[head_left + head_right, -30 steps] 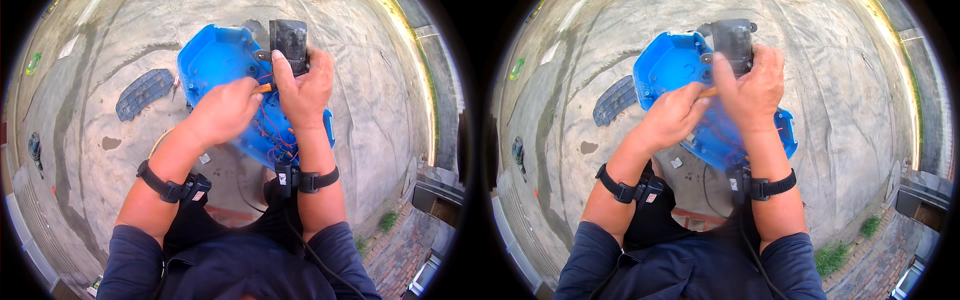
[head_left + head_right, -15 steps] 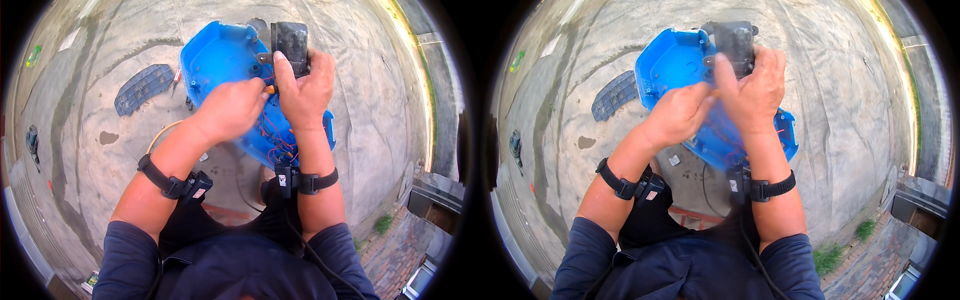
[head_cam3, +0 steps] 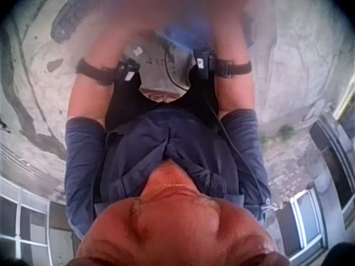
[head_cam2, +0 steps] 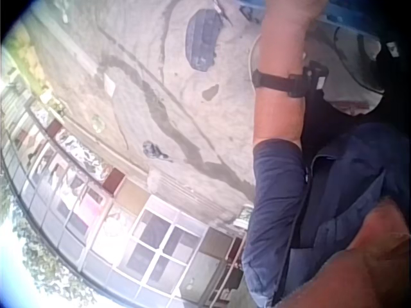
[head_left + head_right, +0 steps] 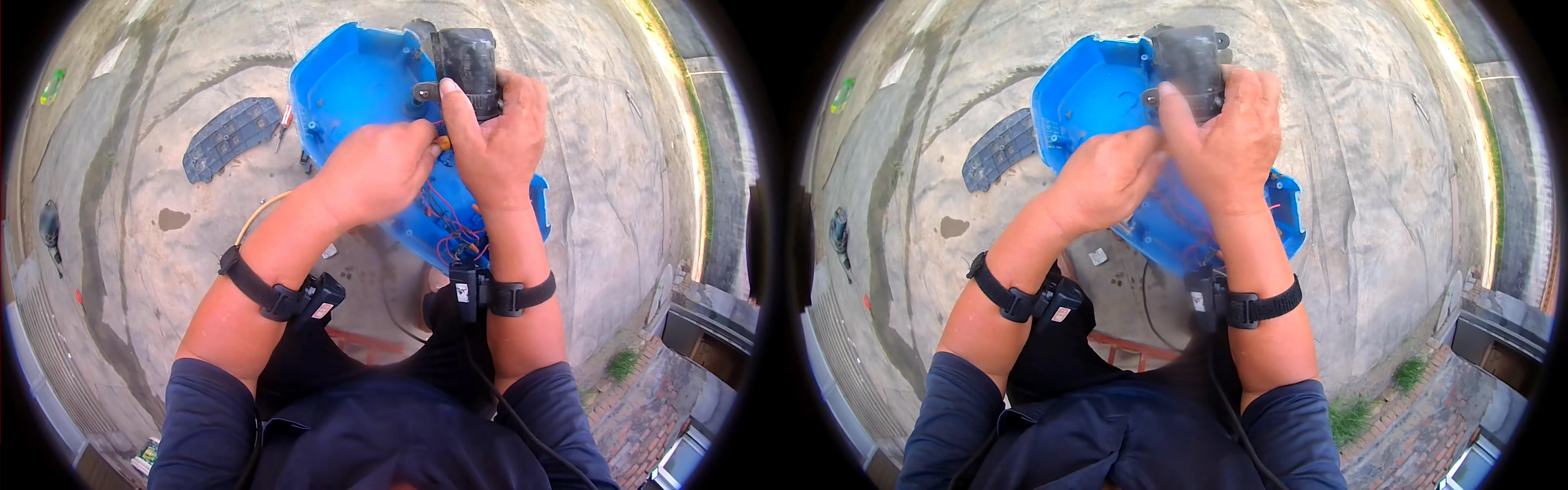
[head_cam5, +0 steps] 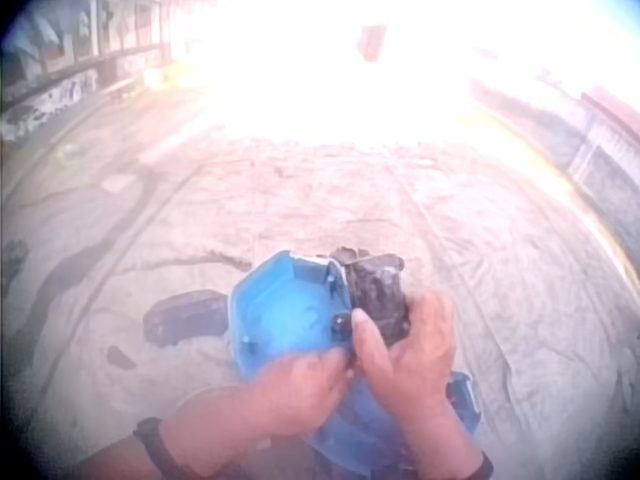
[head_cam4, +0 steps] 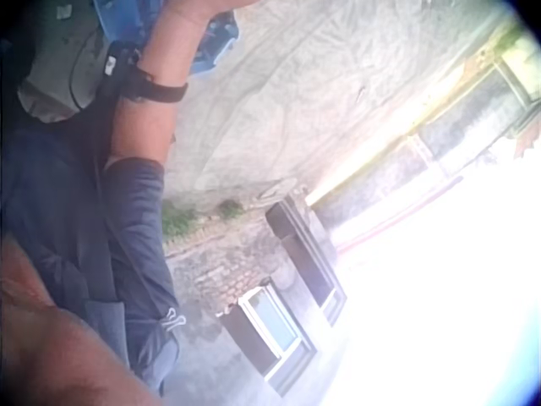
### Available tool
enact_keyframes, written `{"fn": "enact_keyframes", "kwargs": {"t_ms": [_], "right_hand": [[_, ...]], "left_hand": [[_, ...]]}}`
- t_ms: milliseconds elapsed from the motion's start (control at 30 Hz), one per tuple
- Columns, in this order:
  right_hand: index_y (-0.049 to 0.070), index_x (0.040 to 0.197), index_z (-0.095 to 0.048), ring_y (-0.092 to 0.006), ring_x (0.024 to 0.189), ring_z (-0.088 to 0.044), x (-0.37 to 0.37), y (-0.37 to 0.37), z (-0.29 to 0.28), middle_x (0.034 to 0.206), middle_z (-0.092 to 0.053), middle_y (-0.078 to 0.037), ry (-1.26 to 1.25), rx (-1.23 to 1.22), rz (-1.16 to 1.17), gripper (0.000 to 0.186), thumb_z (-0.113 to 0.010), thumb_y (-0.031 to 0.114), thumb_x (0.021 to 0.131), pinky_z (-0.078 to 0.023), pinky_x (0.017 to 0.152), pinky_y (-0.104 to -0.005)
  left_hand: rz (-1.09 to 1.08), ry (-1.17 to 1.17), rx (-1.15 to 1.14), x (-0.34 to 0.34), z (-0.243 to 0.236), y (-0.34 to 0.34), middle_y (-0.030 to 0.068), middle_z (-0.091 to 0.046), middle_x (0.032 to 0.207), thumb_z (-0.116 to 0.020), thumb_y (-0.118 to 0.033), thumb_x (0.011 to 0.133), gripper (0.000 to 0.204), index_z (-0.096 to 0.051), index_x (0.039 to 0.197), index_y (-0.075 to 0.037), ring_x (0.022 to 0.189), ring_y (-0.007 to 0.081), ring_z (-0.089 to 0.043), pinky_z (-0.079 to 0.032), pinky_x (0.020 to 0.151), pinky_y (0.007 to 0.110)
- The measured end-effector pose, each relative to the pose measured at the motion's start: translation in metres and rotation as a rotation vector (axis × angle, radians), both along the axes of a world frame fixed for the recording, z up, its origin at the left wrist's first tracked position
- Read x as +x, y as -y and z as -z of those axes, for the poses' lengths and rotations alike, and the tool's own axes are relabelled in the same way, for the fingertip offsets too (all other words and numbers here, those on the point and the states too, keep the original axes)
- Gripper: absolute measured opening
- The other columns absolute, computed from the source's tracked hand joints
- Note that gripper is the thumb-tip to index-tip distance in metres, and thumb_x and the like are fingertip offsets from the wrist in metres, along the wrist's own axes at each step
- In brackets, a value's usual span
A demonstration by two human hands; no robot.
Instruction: The person connects a black pump to a blue tank, handling a small orange connector and internal wires. They use a screwdriver to secure the pump and a hose, positioning the pump against the side of the tank.
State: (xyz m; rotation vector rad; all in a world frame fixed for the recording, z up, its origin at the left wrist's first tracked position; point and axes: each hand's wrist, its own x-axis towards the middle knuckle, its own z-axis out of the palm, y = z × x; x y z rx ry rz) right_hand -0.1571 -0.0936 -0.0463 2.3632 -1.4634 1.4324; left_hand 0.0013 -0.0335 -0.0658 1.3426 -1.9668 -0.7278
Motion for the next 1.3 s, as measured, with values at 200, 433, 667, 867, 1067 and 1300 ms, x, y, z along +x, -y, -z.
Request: {"fn": "enact_keyframes", "kwargs": {"t_ms": [200, 433, 667, 867, 1067, 1300], "right_hand": [[0.001, 0.102, -0.061, -0.0379, 0.09, -0.061, -0.002, 0.001, 0.002, 0.096, -0.059, -0.017, -0.014, 0.025, 0.064, 0.045, -0.083, 0.034, 0.08, -0.051, 0.077, -0.0478], [0.0, 0.101, -0.062, -0.0383, 0.091, -0.061, -0.001, -0.002, -0.002, 0.097, -0.06, -0.018, 0.029, 0.093, 0.063, 0.045, -0.082, 0.035, 0.081, -0.051, 0.079, -0.0474], [0.0, 0.108, -0.064, -0.0333, 0.093, -0.062, -0.002, -0.004, -0.005, 0.101, -0.061, -0.016, 0.106, 0.177, -0.015, 0.046, -0.084, 0.031, 0.081, -0.052, 0.081, -0.0421], [0.0, 0.117, -0.065, -0.029, 0.096, -0.064, -0.013, 0.001, -0.001, 0.11, -0.063, -0.015, 0.161, 0.288, -0.095, 0.051, -0.085, 0.032, 0.082, -0.053, 0.083, -0.0373], [0.0, 0.123, -0.063, -0.0193, 0.093, -0.067, -0.02, 0.002, -0.011, 0.113, -0.069, -0.015, 0.281, 0.493, -0.215, 0.056, -0.086, 0.031, 0.083, -0.054, 0.074, -0.0302], [-0.001, 0.129, -0.06, -0.0148, 0.091, -0.067, -0.031, 0.009, -0.016, 0.113, -0.068, -0.013, 0.464, 0.653, -0.397, 0.064, -0.091, 0.023, 0.078, -0.054, 0.065, -0.0249]], "left_hand": [[0.01, -0.002, 0.013, -0.001, -0.003, 0.001, 0.0253, -0.069, 0.089, -0.057, -0.013, 0.099, 0.014, -0.062, 0.106, -0.002, 0.086, 0.0485, -0.065, -0.053, 0.073, 0.054], [-0.006, -0.055, -0.003, -0.003, -0.006, 0.002, 0.0229, -0.069, 0.092, -0.06, -0.016, 0.099, 0.016, -0.062, 0.108, -0.003, 0.087, 0.0469, -0.066, -0.054, 0.073, 0.053], [-0.017, -0.026, -0.071, -0.004, -0.001, 0.003, 0.0206, -0.071, 0.095, -0.061, -0.018, 0.099, 0.019, -0.065, 0.114, -0.006, 0.088, 0.0446, -0.068, -0.055, 0.073, 0.051], [-0.041, -0.018, -0.107, -0.007, 0.002, 0.003, 0.0178, -0.073, 0.097, -0.062, -0.019, 0.1, 0.019, -0.067, 0.114, -0.007, 0.087, 0.0423, -0.069, -0.056, 0.073, 0.05], [-0.042, 0.025, -0.138, -0.008, 0.005, 0.0, 0.017, -0.072, 0.095, -0.063, -0.02, 0.099, 0.019, -0.067, 0.113, -0.007, 0.086, 0.0415, -0.069, -0.056, 0.072, 0.051], [-0.022, 0.02, -0.176, -0.006, 0.006, -0.002, 0.0177, -0.071, 0.095, -0.066, -0.02, 0.097, 0.019, -0.067, 0.111, -0.006, 0.084, 0.0416, -0.069, -0.056, 0.071, 0.05]]}}
